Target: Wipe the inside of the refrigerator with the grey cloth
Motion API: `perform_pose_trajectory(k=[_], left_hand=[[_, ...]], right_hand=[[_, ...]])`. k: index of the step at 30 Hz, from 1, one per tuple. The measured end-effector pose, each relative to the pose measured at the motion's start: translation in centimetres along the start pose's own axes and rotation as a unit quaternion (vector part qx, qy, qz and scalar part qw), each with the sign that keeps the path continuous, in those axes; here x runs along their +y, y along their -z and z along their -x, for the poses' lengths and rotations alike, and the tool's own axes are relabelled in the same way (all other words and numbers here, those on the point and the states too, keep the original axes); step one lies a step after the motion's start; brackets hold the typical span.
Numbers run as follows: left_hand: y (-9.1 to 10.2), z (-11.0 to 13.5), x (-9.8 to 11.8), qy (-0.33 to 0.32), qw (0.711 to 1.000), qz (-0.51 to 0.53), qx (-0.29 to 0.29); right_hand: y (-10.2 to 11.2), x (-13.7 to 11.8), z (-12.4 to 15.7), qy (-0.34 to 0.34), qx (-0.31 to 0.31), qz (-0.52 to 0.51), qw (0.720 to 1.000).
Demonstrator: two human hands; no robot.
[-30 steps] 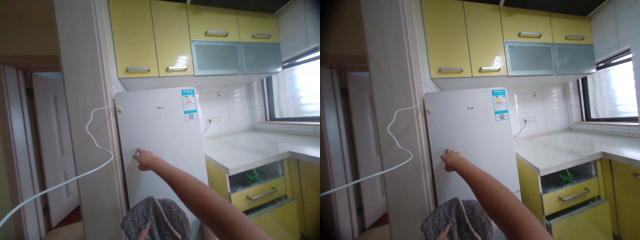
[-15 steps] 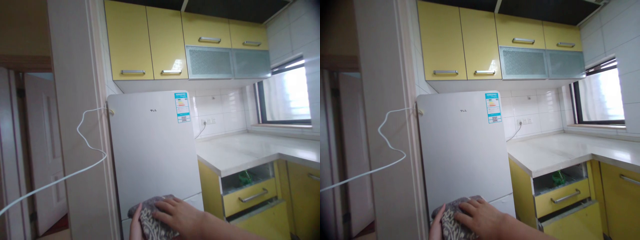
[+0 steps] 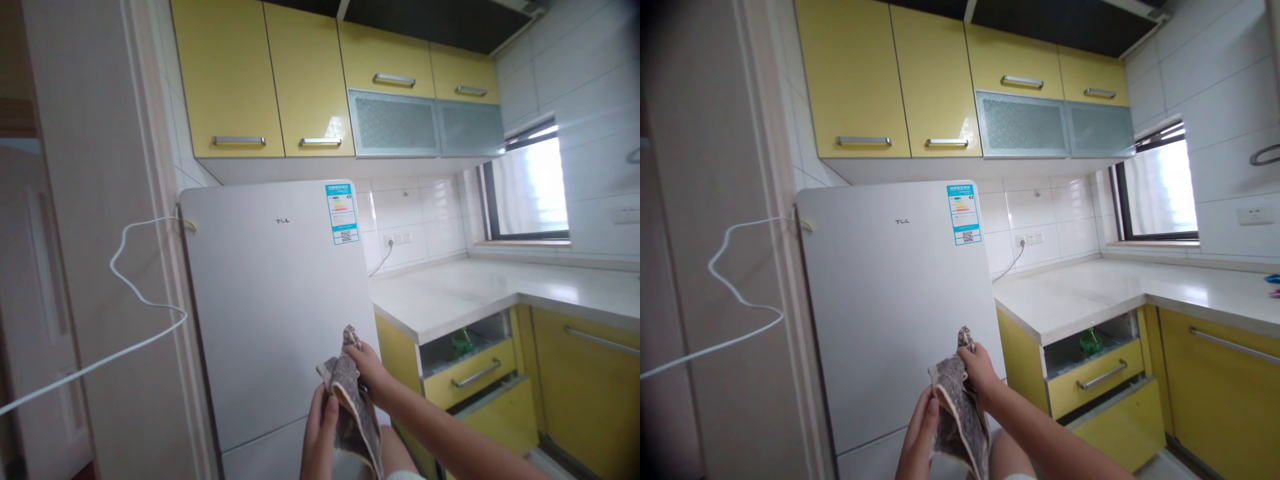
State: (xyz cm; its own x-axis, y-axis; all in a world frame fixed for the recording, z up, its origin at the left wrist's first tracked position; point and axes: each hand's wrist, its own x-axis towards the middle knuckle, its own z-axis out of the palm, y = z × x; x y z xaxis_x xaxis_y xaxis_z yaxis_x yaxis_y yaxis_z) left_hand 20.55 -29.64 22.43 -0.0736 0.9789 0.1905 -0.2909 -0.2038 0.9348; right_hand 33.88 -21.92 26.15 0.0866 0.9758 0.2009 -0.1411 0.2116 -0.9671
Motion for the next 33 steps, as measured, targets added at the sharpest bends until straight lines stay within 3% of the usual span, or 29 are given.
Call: perform_pose_trajectory(k=[3, 7, 10, 14, 19, 23, 25, 27, 30, 33], left_hand=[[-1.3, 0.6, 0.2, -0.036, 0.999, -0.03, 0.011], [-1.1, 0.2, 1.4, -0.103, 0.977, -0.188, 0.002], [-0.6, -0.9, 2.6, -0.088, 0.972, -0.217, -0.024], [-0.5, -2.8, 3.8, -0.09, 0.985, -0.145, -0.007], [-0.7, -4.3, 5.1, -0.108, 0.985, -0.132, -0.008], [-0.5, -4.6, 6.5, -0.063, 0.995, -0.068, -0.032], [0.2, -4.7, 7.5, -0.048, 0.997, -0.048, -0.032], [1.3, -5.1, 8.7, -0.064, 0.996, -0.062, -0.008], [3.7, -6.0, 10.6, -0.107, 0.989, -0.098, 0.039], [6.3, -7.4, 12.1, -0.134, 0.979, -0.144, 0.049]], right_hand=[[-0.4, 0.4, 0.6, -0.014, 0.048, -0.031, 0.998], [-0.6, -1.0, 1.6, -0.028, 0.07, -0.077, 0.994], [-0.7, -2.8, 2.7, -0.048, 0.016, -0.127, 0.991], [-0.8, -4.0, 3.9, -0.023, -0.095, -0.136, 0.986], [-1.0, -4.0, 4.1, 0.025, -0.163, -0.096, 0.982], [-0.4, -3.8, 3.2, 0.017, -0.211, -0.134, 0.968], [0.5, -4.0, 2.4, 0.022, -0.207, -0.126, 0.97], [2.1, -4.7, 1.3, 0.06, -0.165, -0.066, 0.982], [5.4, -6.3, -0.5, 0.127, -0.094, 0.031, 0.987], [9.0, -8.2, -2.1, 0.178, -0.051, 0.116, 0.976]])
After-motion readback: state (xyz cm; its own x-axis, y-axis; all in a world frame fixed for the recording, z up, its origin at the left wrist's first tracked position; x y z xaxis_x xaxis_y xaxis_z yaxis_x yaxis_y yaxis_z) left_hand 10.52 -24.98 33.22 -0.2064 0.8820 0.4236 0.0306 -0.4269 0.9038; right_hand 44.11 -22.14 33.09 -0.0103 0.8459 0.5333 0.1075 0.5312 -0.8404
